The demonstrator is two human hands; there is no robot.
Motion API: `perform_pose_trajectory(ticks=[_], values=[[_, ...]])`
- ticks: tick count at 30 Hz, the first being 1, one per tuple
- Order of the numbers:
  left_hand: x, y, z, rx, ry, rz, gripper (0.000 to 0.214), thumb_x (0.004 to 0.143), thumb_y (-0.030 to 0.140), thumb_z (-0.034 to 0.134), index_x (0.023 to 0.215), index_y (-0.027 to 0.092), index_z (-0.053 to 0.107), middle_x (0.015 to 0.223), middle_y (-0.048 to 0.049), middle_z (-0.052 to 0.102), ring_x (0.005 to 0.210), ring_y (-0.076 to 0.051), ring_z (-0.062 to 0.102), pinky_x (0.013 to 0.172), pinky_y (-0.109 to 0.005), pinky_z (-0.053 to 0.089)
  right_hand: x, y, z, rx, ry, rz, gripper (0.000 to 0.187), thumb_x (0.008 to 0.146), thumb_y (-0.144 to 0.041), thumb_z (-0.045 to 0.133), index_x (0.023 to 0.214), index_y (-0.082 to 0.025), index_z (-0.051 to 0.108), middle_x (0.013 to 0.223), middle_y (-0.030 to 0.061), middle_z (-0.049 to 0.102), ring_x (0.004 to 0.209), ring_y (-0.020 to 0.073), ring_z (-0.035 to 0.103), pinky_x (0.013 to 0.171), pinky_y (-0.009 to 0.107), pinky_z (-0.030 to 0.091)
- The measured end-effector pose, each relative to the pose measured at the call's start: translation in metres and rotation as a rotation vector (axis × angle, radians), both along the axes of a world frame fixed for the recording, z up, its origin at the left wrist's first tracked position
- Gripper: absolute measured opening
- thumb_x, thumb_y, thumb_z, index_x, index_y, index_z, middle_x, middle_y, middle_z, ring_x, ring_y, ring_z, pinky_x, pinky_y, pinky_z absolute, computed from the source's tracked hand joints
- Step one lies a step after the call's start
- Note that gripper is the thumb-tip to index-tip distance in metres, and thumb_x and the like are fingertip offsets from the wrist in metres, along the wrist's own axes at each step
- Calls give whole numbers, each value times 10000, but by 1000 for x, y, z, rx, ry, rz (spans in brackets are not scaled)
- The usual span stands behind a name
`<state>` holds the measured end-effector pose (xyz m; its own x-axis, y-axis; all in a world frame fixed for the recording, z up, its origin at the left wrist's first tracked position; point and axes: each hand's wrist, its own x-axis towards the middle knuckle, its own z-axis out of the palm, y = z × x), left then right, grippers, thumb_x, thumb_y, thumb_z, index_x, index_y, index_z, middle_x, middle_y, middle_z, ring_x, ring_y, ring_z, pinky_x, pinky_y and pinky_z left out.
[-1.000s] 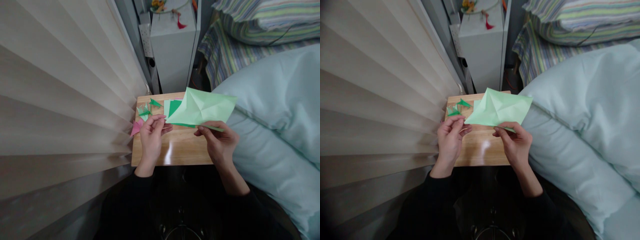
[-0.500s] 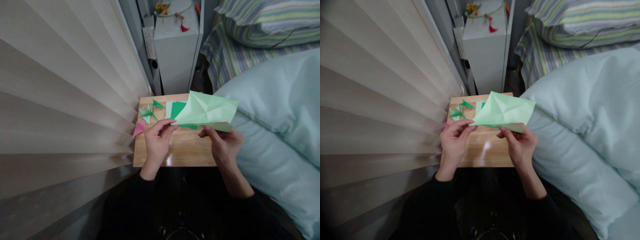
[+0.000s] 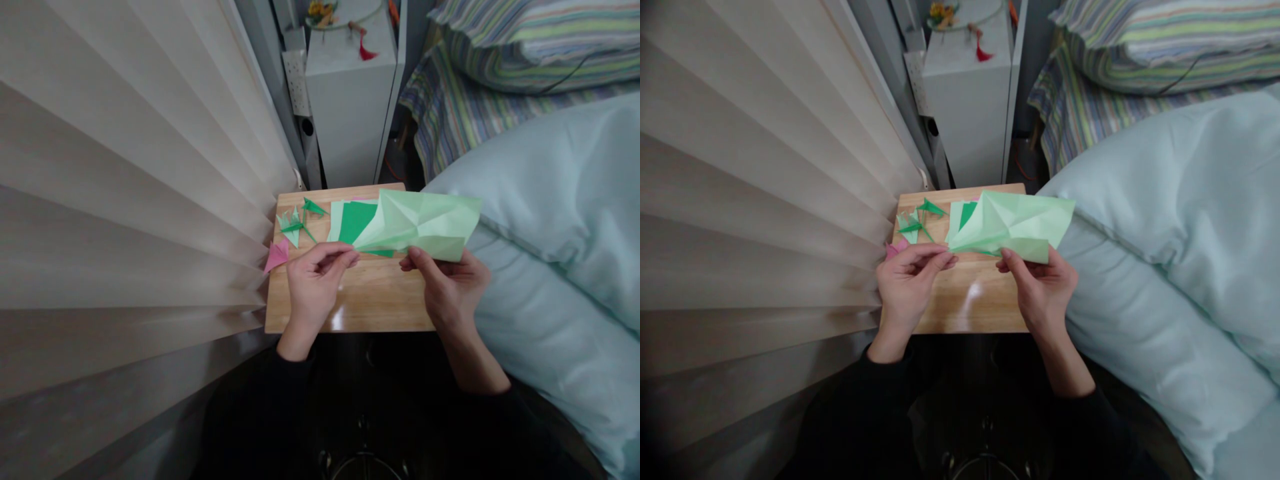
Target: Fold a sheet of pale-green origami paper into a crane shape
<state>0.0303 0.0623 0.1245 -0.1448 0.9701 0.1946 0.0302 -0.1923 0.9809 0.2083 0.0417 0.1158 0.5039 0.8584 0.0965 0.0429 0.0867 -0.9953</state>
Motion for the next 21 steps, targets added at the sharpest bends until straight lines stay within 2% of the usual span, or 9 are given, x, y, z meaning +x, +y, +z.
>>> perform_pose_trajectory(ticks=[8, 21], values=[[0, 0, -1, -74, -48, -26, 230, 786, 375, 875, 823, 169, 782, 728, -27, 795, 664, -184, 792, 688, -281, 689, 0, 1, 4, -9, -26, -12, 262, 747, -398, 892, 712, -199, 725, 607, 7, 752, 544, 197, 716, 580, 317, 606], [6, 1, -1, -122, -173, -24, 242, 748, 326, 897, 879, 174, 761, 749, 1, 782, 697, -154, 779, 695, -264, 679, -2, 0, -2, 30, -12, -19, 207, 791, -336, 869, 739, -197, 724, 628, 11, 752, 568, 189, 711, 602, 313, 581]])
